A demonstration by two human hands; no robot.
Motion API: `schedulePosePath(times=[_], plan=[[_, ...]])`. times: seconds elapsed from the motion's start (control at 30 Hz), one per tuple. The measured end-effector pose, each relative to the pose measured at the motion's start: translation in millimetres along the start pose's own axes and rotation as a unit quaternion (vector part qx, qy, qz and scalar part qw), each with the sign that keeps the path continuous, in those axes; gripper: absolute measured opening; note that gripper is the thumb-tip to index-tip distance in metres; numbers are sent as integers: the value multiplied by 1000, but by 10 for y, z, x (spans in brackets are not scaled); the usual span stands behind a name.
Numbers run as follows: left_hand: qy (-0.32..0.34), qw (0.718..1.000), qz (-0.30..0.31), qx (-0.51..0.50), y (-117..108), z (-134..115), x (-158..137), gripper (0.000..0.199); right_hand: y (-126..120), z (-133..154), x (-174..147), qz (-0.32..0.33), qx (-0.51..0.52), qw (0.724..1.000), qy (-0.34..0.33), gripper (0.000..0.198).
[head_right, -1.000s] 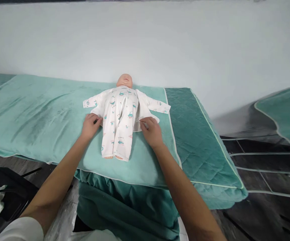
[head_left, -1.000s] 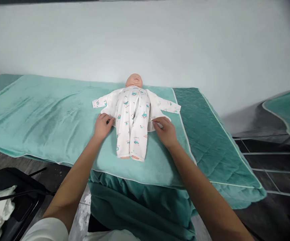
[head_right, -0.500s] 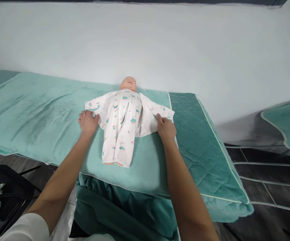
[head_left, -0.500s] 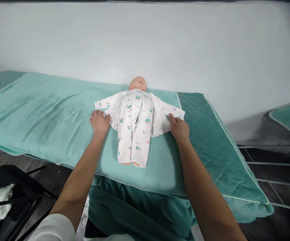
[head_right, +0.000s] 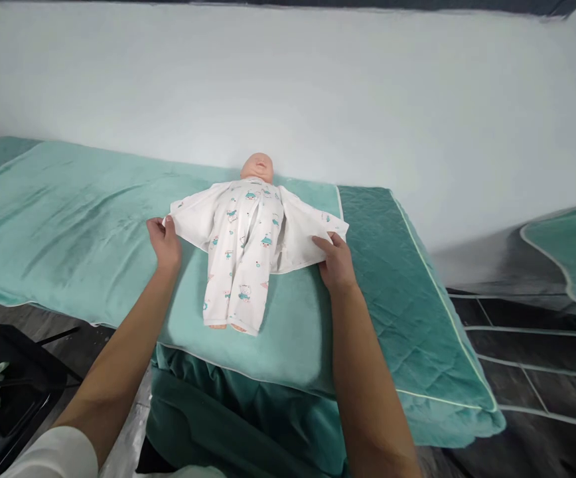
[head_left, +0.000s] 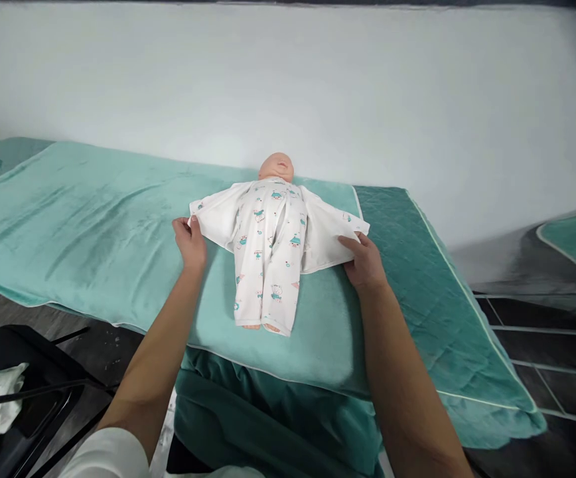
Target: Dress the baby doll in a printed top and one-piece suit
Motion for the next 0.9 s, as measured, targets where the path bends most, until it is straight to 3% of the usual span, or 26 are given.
schedulePosePath(times=[0.1, 0.2, 0.27, 0.33, 0.4, 0.47, 0.57, 0.63, 0.77, 0.83, 0.9], plan=[[-9, 1000, 14, 10, 25, 2, 4, 23, 260, 157, -37, 38, 70, 997, -23, 27], [-13, 1000, 23, 7, 36, 16, 24, 21, 638, 489, -203, 90, 68, 990, -85, 23], [-18, 999, 26, 2, 37, 25, 35, 21, 958, 719, -406, 198, -2, 972, -125, 23], [-24, 999, 29, -1, 34, 29, 38, 21, 1234, 830, -629, 331, -115, 928, -129, 20], [-31, 999, 33, -3, 34, 31, 30, 21, 1331, 859, -729, 368, -163, 907, -121, 17], [-37, 998, 46, -3, 44, 34, 17, 22, 1291, 846, -661, 321, -146, 929, -118, 15], [-40, 995, 93, -15, 114, 20, 12, 28, 1143, 769, -371, 181, -101, 970, -127, 11], [-48, 988, 132, -60, 194, -42, 20, 33, 1106, 707, -134, 100, -107, 981, -130, 10], [-59, 967, 174, -176, 321, -447, -17, 36, 1286, 668, 353, 18, -205, 968, -144, 11], [-1, 966, 206, -154, 352, -797, -126, 34, 1426, 688, 574, -12, -268, 949, -167, 14], [110, 946, 297, -73, 423, -1157, -335, 32, 1565, 672, 753, -10, -331, 927, -179, 22]])
Point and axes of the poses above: each hand's wrist, its own x-axis towards the middle knuckle, its own y-axis out of the palm, z = x × y, the point moved 5 cm from there along x, towards the middle knuckle, and after that the axes turned 6 degrees about x, right-handed, at the moved point
